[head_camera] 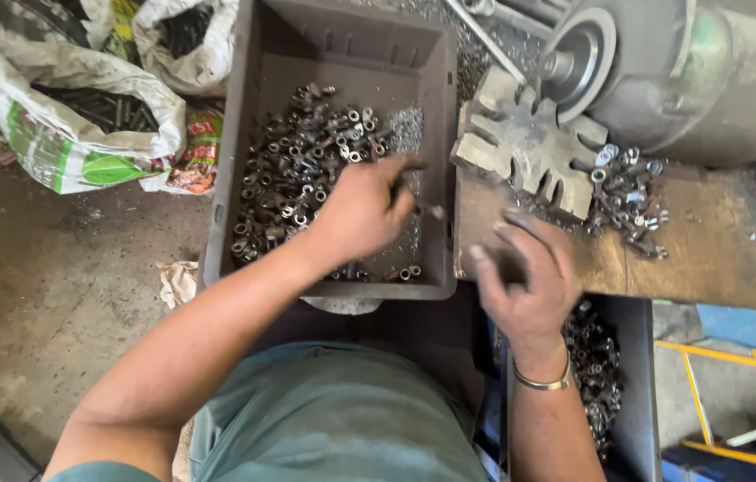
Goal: The person picks small metal fork-shaped fittings one at a time from a bin and presses each against a spinning bench grinder to grind its edges, producing sparks, then places the ground part back into the bin and repeats the cycle with the next part.
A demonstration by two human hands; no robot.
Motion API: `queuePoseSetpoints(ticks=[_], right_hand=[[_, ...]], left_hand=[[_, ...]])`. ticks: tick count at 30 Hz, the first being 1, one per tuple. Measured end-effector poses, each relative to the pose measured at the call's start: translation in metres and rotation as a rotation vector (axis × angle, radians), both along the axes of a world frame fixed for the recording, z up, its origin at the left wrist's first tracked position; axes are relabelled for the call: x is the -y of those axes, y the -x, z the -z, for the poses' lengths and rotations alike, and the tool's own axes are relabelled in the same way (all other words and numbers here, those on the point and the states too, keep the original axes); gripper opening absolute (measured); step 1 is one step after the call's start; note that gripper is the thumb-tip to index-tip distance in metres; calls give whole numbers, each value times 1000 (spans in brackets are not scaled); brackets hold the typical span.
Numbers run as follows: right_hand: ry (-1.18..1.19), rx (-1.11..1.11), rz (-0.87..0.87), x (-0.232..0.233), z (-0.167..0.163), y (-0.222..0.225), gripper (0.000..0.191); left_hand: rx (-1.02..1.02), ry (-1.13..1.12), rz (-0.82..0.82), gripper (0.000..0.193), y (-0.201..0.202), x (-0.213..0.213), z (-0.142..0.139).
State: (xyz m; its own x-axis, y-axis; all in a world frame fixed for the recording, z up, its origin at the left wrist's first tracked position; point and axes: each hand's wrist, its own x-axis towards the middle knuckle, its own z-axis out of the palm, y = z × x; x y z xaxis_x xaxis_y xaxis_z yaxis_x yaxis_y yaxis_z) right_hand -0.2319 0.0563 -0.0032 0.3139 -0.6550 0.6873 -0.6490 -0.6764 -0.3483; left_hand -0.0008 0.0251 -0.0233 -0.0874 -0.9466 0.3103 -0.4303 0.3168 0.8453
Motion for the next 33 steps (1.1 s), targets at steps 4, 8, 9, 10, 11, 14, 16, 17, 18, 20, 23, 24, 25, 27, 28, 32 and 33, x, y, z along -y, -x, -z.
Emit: queuePoseSetpoints(ticks=[4,8,9,10,11,14,16,17,18,20,23,24,25,27,28,32,33], right_hand=[[-92,-76,-142,-2,-1,-11,46],[-83,-15,-59,-4,-2,-15,39],[-75,-35,-15,0,-2,-13,40],[-69,-59,36,5,-4,-9,40],[-64,-85,98,11,-6,-3,41],[-41,-40,206,44,-12,23,43],[-55,-87,350,73,-13,40,43],[-52,-133,375,83,-12,47,43],[-55,-178,395,93,-11,52,43],[-88,-204,425,108,-9,59,41],[-149,-175,461,123,-6,61,37],[-146,-181,480,127,-6,60,36],[-136,-183,495,131,-5,60,36],[-87,-170,495,138,-3,59,34],[-71,-168,496,140,-3,59,33],[-19,-218,521,143,1,64,34],[-10,-230,524,143,1,66,34]], left_hand=[[-165,22,116,36,17,-28,-10],[-141,-157,216,46,19,-23,-10],[-97,-13,198,44,17,-15,-11],[-57,131,190,43,12,-5,-14],[-23,276,195,43,8,8,-17],[442,243,-81,50,-22,57,-21],[655,252,-287,50,-42,86,-15],[726,177,-364,42,-51,94,-9],[731,141,-384,45,-59,100,-1],[774,27,-394,46,-65,107,12],[864,-138,-354,44,-58,110,20],[881,-141,-338,41,-54,110,21],[899,-139,-329,39,-51,111,22],[934,-133,-359,31,-44,112,16],[951,-139,-368,28,-42,112,11],[907,-100,-416,30,-38,109,-4],[903,-90,-420,29,-38,109,-5]])
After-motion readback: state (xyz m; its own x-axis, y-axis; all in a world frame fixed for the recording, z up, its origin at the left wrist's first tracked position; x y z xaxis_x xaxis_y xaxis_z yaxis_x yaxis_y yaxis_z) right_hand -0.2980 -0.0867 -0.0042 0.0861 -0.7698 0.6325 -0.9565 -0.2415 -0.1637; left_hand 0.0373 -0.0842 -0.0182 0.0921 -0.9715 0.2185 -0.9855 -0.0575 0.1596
